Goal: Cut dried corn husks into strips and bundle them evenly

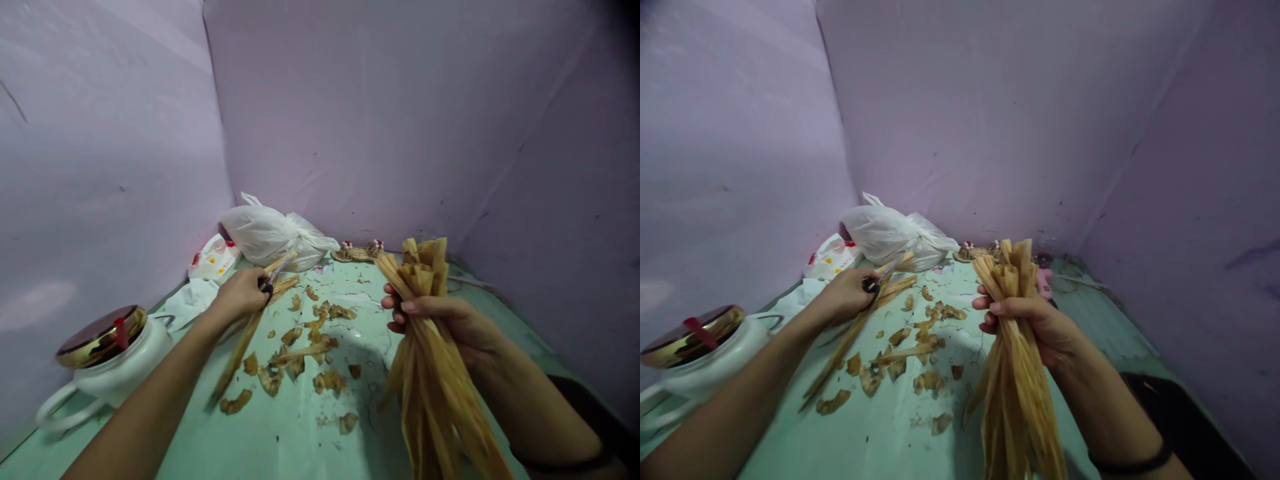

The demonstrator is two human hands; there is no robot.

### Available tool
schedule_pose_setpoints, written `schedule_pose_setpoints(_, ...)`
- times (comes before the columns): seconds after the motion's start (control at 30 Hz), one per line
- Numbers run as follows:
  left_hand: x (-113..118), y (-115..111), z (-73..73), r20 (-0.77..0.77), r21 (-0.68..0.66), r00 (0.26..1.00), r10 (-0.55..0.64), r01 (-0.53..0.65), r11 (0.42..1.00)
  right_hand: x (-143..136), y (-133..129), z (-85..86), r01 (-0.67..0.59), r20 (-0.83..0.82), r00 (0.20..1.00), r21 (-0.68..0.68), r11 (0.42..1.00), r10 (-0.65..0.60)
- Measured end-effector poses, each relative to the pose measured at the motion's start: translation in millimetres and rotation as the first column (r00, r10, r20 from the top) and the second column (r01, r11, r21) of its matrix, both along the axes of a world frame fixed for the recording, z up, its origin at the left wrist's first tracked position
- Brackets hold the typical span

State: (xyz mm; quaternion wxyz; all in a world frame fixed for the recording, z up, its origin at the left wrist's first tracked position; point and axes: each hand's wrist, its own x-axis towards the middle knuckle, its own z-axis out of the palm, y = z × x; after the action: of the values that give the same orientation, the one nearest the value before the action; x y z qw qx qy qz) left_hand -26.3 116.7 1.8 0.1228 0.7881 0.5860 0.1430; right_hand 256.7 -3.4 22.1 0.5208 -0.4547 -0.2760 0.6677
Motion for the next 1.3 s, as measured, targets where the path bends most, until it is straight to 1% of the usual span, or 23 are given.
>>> schedule_pose_setpoints(0.03,-3,0,5.9,0.143,-0.039,0.990,0.010,-0.004,0.999,-2,1,-1.6,-0.008,-0.004,1.000,-0.007,1.000,0.008)
schedule_pose_setpoints(0.07,-6,0,11.2,0.289,-0.101,0.956,0.046,-0.017,0.995,-4,2,-3.2,-0.014,-0.006,1.000,-0.010,1.000,0.014)
schedule_pose_setpoints(0.1,-9,0,15.6,0.411,-0.181,0.906,0.099,-0.025,0.983,-6,3,-4.8,-0.017,-0.003,1.000,-0.007,1.000,0.017)
schedule_pose_setpoints(0.13,-11,-2,18.9,0.493,-0.268,0.856,0.155,-0.020,0.963,-7,3,-6.3,-0.019,-0.001,1.000,0.000,1.000,0.019)
schedule_pose_setpoints(0.17,-12,-3,21.0,0.553,-0.339,0.810,0.195,0.005,0.941,-8,4,-7.8,-0.022,-0.001,1.000,0.009,1.000,0.022)
schedule_pose_setpoints(0.23,-11,-7,22.3,0.651,-0.419,0.730,0.206,0.121,0.900,-10,4,-10.6,-0.033,-0.010,0.999,0.025,0.999,0.033)
schedule_pose_setpoints(0.3,-5,-13,21.4,0.743,-0.433,0.646,0.173,0.268,0.861,-12,5,-13.2,-0.048,-0.016,0.999,0.024,0.999,0.049)
schedule_pose_setpoints(0.33,0,-17,20.8,0.776,-0.426,0.610,0.161,0.319,0.846,-13,5,-14.5,-0.055,-0.014,0.998,0.020,0.998,0.055)
schedule_pose_setpoints(0.4,16,-28,20.4,0.809,-0.408,0.569,0.147,0.363,0.838,-18,5,-16.7,-0.059,-0.001,0.998,0.014,0.998,0.059)
schedule_pose_setpoints(0.47,36,-44,20.6,0.806,-0.398,0.570,0.159,0.322,0.859,-25,3,-18.2,-0.056,0.018,0.998,0.020,0.998,0.056)
schedule_pose_setpoints(0.5,46,-53,20.5,0.815,-0.389,0.556,0.165,0.313,0.866,-29,2,-18.5,-0.050,0.028,0.998,0.024,0.998,0.049)
schedule_pose_setpoints(0.53,55,-62,20.0,0.824,-0.392,0.541,0.170,0.327,0.860,-34,1,-18.7,-0.043,0.036,0.998,0.027,0.999,0.042)
schedule_pose_setpoints(0.6,70,-80,17.6,0.812,-0.401,0.557,0.175,0.313,0.861,-42,-2,-18.3,-0.052,0.033,0.998,0.054,0.997,0.050)
schedule_pose_setpoints(0.7,85,-100,12.9,0.815,-0.373,0.558,0.154,0.303,0.877,-51,-4,-17.4,-0.083,0.013,0.997,0.130,0.988,0.082)
schedule_pose_setpoints(0.8,91,-108,12.1,0.811,-0.412,0.558,0.177,0.329,0.850,-54,-4,-17.7,-0.056,0.035,0.998,0.133,0.990,0.052)
schedule_pose_setpoints(0.87,90,-107,14.6,0.789,-0.468,0.581,0.202,0.354,0.809,-52,-4,-18.5,-0.031,0.055,0.998,0.119,0.992,0.025)
schedule_pose_setpoints(0.93,86,-103,18.8,0.781,-0.478,0.596,0.188,0.376,0.793,-47,-2,-18.6,-0.001,0.076,0.997,0.119,0.993,-0.008)
schedule_pose_setpoints(1.0,77,-95,23.6,0.792,-0.430,0.594,0.144,0.374,0.822,-39,-1,-17.4,0.023,0.101,0.994,0.096,0.995,-0.033)
schedule_pose_setpoints(1.07,66,-85,27.6,0.801,-0.365,0.592,0.089,0.364,0.857,-29,1,-15.2,0.018,0.116,0.993,0.066,0.998,-0.025)
schedule_pose_setpoints(1.1,60,-79,28.7,0.798,-0.346,0.600,0.058,0.376,0.860,-24,2,-14.2,0.009,0.120,0.993,0.056,0.998,-0.016)
schedule_pose_setpoints(1.17,50,-70,28.3,0.771,-0.360,0.637,-0.006,0.444,0.820,-16,4,-12.9,0.004,0.125,0.992,0.064,0.998,-0.012)
schedule_pose_setpoints(1.23,44,-63,24.7,0.732,-0.429,0.679,-0.055,0.522,0.737,-11,6,-13.0,0.008,0.140,0.990,0.082,0.997,-0.020)
schedule_pose_setpoints(1.3,44,-61,19.6,0.714,-0.476,0.695,-0.087,0.573,0.668,-10,6,-14.3,-0.012,0.156,0.988,0.098,0.995,-0.003)
